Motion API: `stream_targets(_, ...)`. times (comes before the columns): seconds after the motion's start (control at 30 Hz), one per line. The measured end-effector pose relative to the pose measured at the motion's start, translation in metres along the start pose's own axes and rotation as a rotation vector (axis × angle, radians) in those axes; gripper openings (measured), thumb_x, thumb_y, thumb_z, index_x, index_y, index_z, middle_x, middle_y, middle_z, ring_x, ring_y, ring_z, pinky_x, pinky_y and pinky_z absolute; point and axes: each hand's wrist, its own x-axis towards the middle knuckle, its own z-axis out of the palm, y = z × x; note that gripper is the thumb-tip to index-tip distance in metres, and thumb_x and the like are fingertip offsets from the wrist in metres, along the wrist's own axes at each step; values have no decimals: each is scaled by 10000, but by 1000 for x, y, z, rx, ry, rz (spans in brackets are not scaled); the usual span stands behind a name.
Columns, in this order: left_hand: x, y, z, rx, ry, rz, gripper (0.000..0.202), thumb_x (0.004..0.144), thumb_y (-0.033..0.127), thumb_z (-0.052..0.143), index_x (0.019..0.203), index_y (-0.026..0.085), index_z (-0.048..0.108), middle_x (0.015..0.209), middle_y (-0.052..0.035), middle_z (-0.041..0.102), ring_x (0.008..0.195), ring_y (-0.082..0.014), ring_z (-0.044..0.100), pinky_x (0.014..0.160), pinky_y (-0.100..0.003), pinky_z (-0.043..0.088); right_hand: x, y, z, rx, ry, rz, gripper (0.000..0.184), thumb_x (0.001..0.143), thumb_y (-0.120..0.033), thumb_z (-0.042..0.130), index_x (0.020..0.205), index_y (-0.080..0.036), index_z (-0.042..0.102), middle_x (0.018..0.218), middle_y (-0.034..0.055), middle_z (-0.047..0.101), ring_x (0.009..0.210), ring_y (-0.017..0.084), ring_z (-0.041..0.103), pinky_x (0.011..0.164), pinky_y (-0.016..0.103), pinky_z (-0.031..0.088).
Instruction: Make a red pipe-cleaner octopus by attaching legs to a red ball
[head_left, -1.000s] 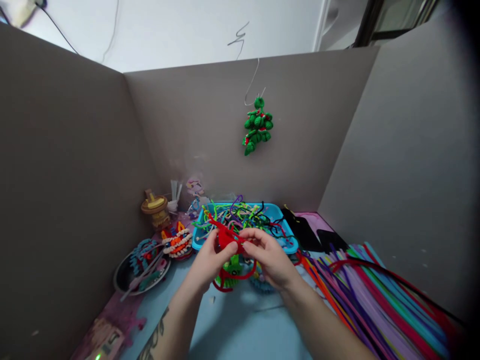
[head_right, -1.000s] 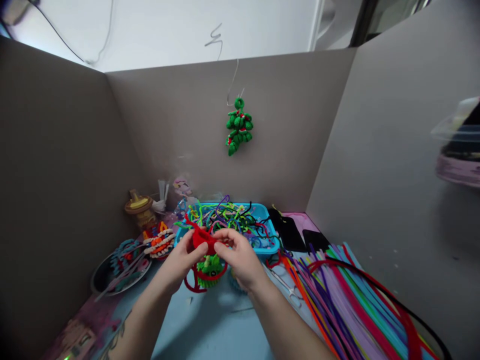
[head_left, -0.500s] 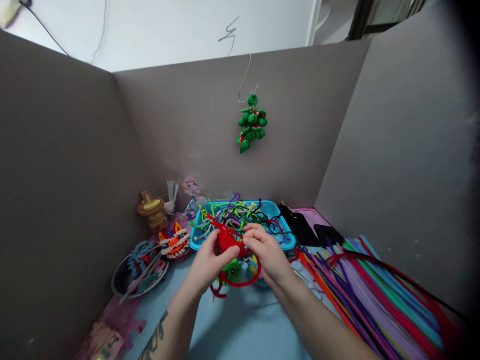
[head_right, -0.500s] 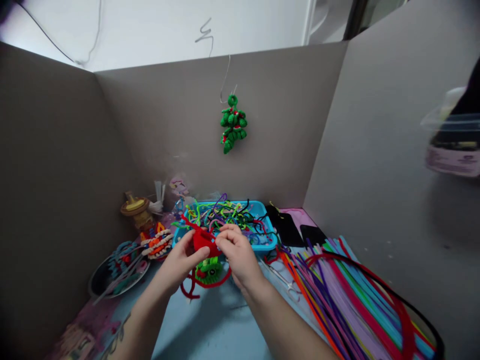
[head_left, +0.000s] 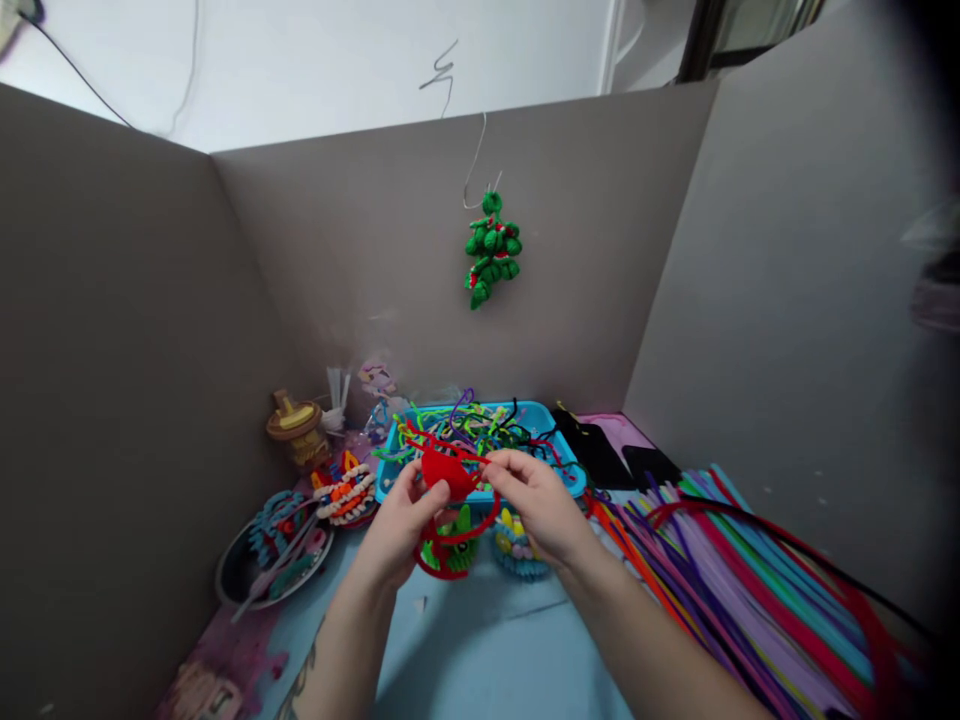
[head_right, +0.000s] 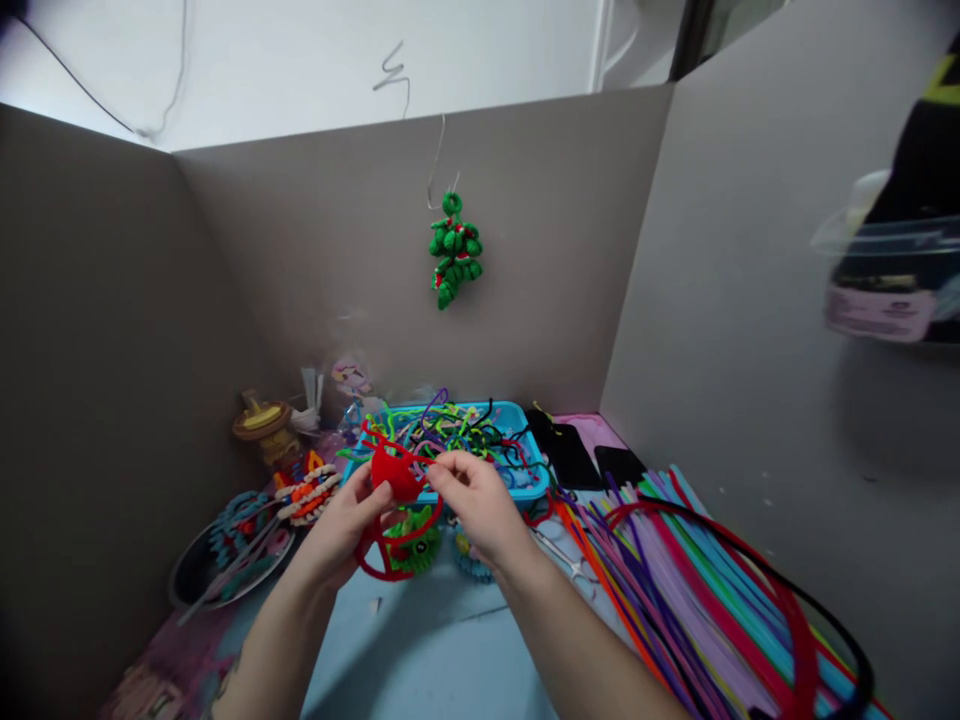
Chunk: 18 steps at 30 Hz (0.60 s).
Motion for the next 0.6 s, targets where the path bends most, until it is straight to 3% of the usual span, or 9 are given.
stream_targets(0.13, 0, -3, 1, -83, -34, -21, 387, 727, 343, 729, 1015, 176, 532, 793, -7, 638, 633, -95, 587, 613, -216, 485, -1, -2, 3, 23, 59, 11, 213, 721, -381, 638, 697, -180, 571, 624, -36, 531, 598, 118, 486, 593, 245, 381)
stream_targets(0.3, 0, -1, 2, -136, -48, -34, 347, 730, 324, 734, 979, 177, 542, 703, 27, 615, 548, -61, 550, 560, -178, 468, 2, -1, 1, 66, 30, 130, 106, 682, -229, 604, 760, -192, 542, 563, -46, 592, 523, 114, 532, 534, 231, 403)
stream_targets(0.47, 2, -1, -4, -182, -26, -79, 379, 712, 346, 747, 1009, 173, 585, 844, -21, 682, 665, -120, 646, 613, -218, 532, 3, -2, 1, 181, 41, 110, 236, 708, -328, 658, 886, -190, 587, 509, -80, 509, 403, 68, 414, 398, 183, 301)
stream_targets(0.6, 3, -4, -7, -288, -36, -116, 344, 708, 312, 755, 982, 157, 615, 851, -35, 701, 680, -140, 673, 636, -237, 562, 3, 0, 5, 307, 45, 93, 283, 664, -380, 723, 841, -189, 613, 518, -72, 512, 384, 49, 368, 365, 175, 239)
